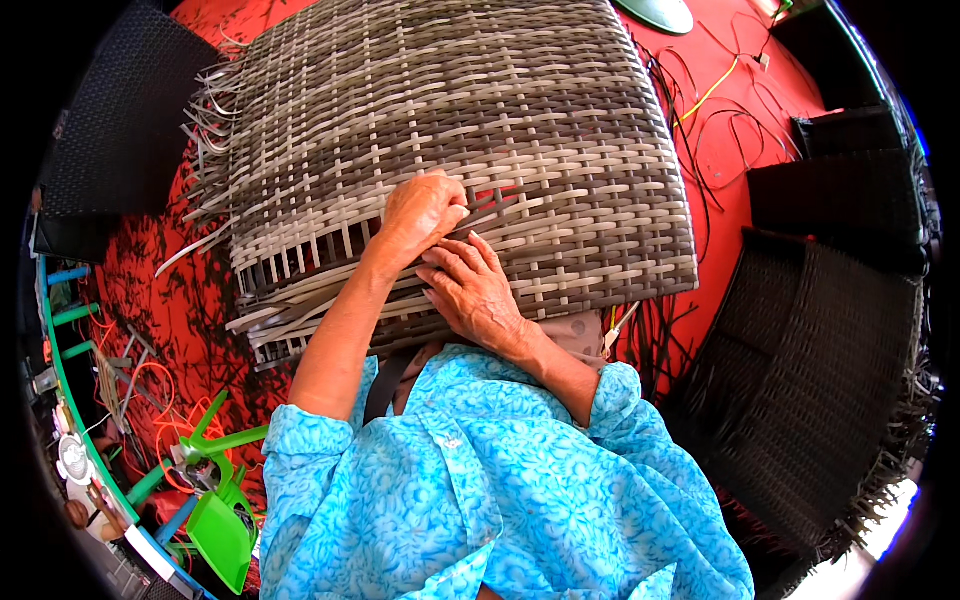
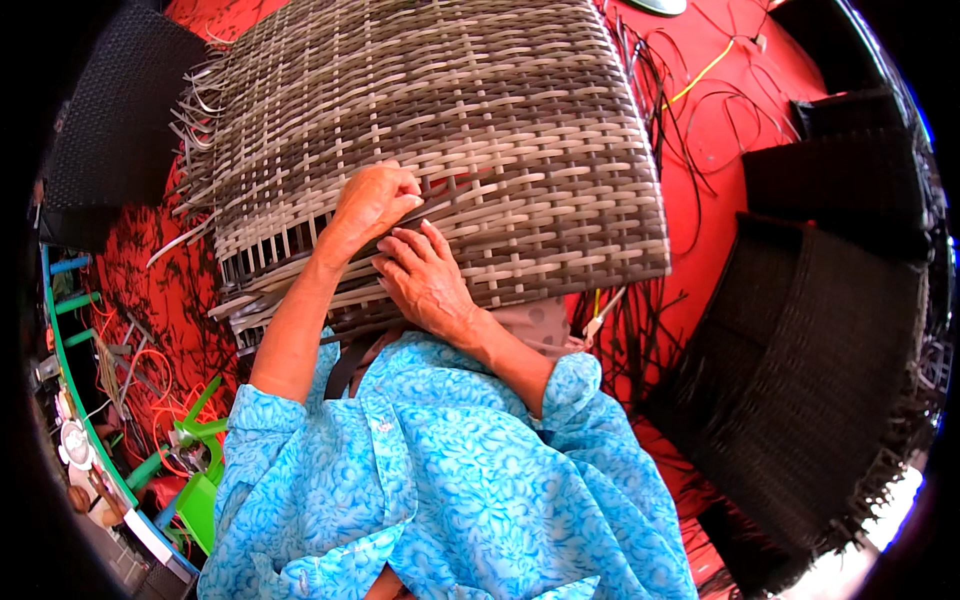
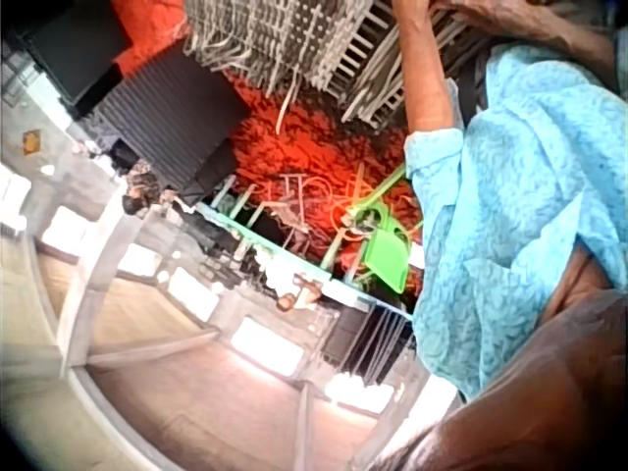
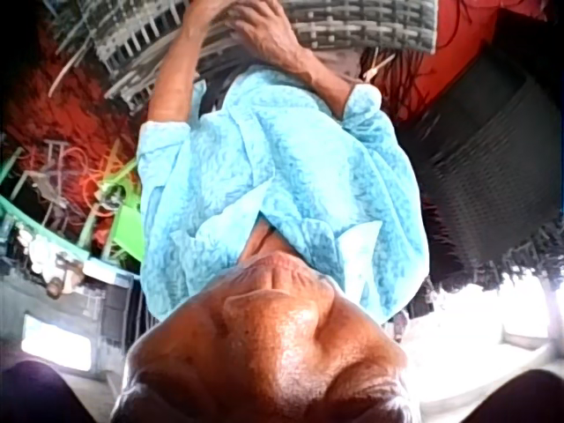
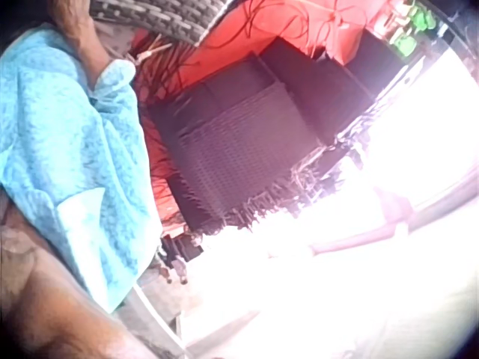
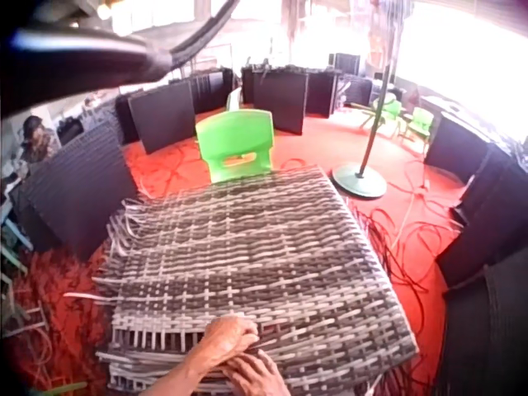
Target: The person weaves synthetic rattan strips through a grey furniture frame by hand, pulling the strips tight and tucking them into the existing weave to secure them.
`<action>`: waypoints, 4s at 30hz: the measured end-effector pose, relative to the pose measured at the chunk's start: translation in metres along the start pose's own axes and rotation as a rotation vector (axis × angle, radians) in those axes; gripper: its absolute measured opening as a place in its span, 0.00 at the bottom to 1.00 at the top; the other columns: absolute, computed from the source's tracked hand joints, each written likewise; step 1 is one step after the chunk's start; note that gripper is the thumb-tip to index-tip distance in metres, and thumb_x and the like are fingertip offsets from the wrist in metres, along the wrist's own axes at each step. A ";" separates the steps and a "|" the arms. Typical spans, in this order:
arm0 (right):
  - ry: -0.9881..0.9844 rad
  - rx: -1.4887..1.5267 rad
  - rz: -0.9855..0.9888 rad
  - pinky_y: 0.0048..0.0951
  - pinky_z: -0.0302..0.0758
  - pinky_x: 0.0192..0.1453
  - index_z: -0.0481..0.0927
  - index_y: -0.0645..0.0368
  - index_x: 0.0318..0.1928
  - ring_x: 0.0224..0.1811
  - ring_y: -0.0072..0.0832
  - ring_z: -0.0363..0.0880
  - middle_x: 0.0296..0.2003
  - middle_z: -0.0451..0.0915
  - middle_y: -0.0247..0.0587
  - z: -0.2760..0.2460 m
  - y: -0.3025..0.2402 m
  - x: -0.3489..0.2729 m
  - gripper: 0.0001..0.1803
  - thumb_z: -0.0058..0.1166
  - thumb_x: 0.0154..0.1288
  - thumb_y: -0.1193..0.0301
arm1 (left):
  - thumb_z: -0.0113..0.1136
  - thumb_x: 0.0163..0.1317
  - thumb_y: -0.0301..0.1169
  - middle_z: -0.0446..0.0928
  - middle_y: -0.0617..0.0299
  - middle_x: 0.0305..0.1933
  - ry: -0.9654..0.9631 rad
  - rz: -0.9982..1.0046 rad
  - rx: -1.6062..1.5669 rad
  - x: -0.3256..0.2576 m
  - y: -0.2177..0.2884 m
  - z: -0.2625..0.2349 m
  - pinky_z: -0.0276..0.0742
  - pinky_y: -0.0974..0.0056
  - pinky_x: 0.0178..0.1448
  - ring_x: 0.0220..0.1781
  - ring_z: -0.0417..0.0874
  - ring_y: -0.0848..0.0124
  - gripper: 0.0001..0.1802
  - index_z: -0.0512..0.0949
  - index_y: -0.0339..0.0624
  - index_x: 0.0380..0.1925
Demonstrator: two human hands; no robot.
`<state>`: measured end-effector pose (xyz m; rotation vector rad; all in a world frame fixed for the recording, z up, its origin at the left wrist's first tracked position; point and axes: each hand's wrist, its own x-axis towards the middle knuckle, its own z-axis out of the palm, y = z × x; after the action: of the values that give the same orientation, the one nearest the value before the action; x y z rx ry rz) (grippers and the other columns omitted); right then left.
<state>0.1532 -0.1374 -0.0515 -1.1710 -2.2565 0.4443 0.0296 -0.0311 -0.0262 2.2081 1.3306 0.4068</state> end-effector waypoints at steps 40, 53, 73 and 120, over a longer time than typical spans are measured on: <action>0.307 1.728 0.591 0.33 0.75 0.51 0.62 0.58 0.60 0.40 0.26 0.75 0.41 0.73 0.36 -0.081 -0.019 0.027 0.22 0.37 0.72 0.60 | 0.57 0.40 0.26 0.72 0.58 0.38 0.199 0.670 0.186 -0.121 0.070 -0.027 0.72 0.63 0.37 0.36 0.74 0.64 0.25 0.76 0.33 0.44; 0.881 0.858 0.448 0.13 0.51 0.16 0.71 0.58 0.55 0.15 0.12 0.56 0.22 0.72 0.28 -0.239 0.088 0.010 0.18 0.49 0.68 0.67 | 0.59 0.55 0.29 0.73 0.57 0.50 0.488 0.335 0.231 -0.079 0.041 -0.038 0.71 0.58 0.53 0.51 0.73 0.60 0.18 0.75 0.46 0.48; -0.117 -0.023 0.423 0.38 0.73 0.33 0.81 0.55 0.36 0.27 0.42 0.79 0.24 0.79 0.48 -0.142 0.071 0.040 0.12 0.50 0.60 0.62 | 0.61 0.53 0.25 0.70 0.53 0.52 0.176 0.194 -0.178 -0.056 0.032 0.023 0.68 0.56 0.54 0.51 0.72 0.54 0.14 0.76 0.43 0.41; -0.167 -0.058 0.121 0.37 0.72 0.39 0.80 0.57 0.34 0.34 0.40 0.77 0.31 0.77 0.41 -0.082 0.088 0.057 0.07 0.55 0.58 0.68 | 0.59 0.59 0.35 0.74 0.68 0.21 0.124 -0.528 -0.849 -0.035 -0.016 0.008 0.67 0.76 0.24 0.20 0.73 0.81 0.08 0.78 0.41 0.29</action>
<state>0.2335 -0.0374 -0.0140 -1.3505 -2.3611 0.5455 0.0060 -0.0581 -0.0416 1.1133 1.3884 0.7369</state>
